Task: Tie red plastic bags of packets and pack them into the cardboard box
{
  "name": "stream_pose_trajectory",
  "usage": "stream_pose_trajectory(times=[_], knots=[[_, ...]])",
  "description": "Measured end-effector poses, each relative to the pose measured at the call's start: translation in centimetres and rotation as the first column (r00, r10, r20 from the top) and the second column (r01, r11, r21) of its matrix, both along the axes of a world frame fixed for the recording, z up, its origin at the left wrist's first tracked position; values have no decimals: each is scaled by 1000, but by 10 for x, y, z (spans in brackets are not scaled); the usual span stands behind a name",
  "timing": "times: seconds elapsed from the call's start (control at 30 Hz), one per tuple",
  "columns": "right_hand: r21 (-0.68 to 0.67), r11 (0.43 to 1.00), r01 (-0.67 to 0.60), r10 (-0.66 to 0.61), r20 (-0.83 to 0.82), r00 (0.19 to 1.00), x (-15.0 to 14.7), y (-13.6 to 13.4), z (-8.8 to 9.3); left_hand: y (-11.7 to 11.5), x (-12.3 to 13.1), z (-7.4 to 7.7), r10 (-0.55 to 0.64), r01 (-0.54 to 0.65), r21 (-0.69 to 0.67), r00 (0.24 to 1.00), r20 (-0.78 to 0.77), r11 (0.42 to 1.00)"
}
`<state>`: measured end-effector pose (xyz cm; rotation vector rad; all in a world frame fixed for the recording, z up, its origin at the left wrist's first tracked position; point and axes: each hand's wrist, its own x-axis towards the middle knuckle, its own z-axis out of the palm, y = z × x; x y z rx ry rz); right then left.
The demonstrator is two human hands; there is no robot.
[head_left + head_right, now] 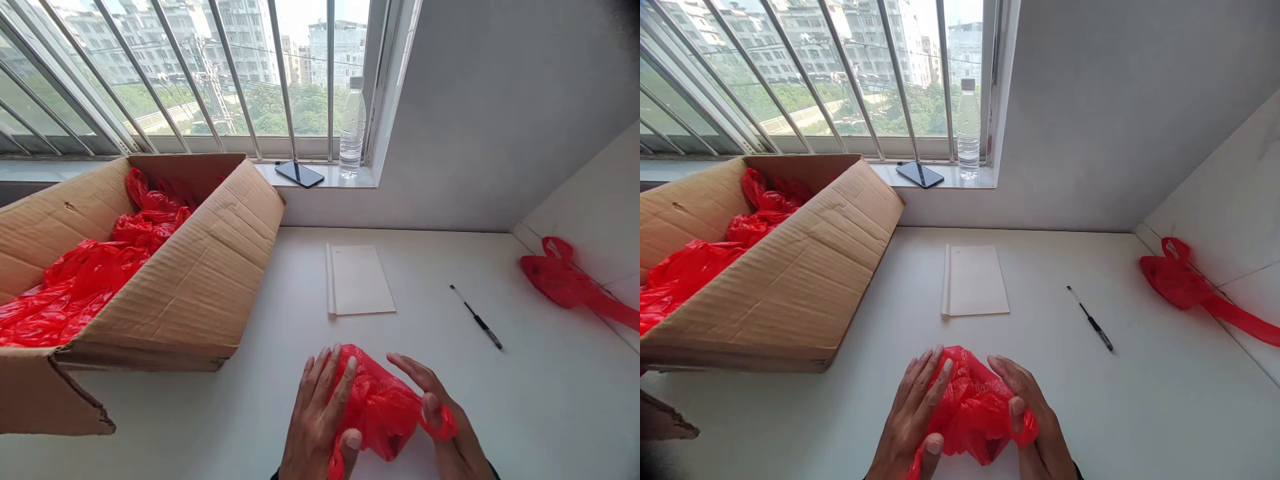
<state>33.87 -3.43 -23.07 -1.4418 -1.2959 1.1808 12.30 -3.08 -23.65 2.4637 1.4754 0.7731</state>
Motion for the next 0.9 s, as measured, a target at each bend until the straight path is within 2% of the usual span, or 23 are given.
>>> stream_pose_trajectory(times=[0.07, 0.13, 0.27, 0.4, 0.57, 0.7, 0.8, 0.9], knots=[[193, 976, -97, 62, 180, 982, -13, -5, -7, 3, 12, -6, -69, 72, 37, 995, -77, 997], [299, 934, -196, 91, 331, 939, -22, -9, -22, 4, 19, -15, -69, 75, 38, 988, -135, 996], [337, 896, -289, 75, 527, 846, -26, -12, -52, 3, 22, -33, -26, 35, 42, 978, -207, 998], [325, 884, -336, 66, 624, 779, -23, -13, -65, 3, 21, -41, -19, 39, 68, 963, -269, 997], [307, 881, -360, 74, 662, 746, -26, -11, -70, 6, 23, -43, -9, 32, 85, 967, -256, 996], [301, 886, -354, 90, 636, 766, -27, -9, -70, 7, 23, -42, -10, 25, 72, 978, -208, 997], [275, 890, -364, 164, 551, 818, -17, -5, -59, 7, 18, -32, -1, 5, 30, 992, -125, 1000], [189, 917, -352, 241, 442, 864, 1, 1, -40, 7, 9, -15, 38, -38, -5, 999, -33, 999]])
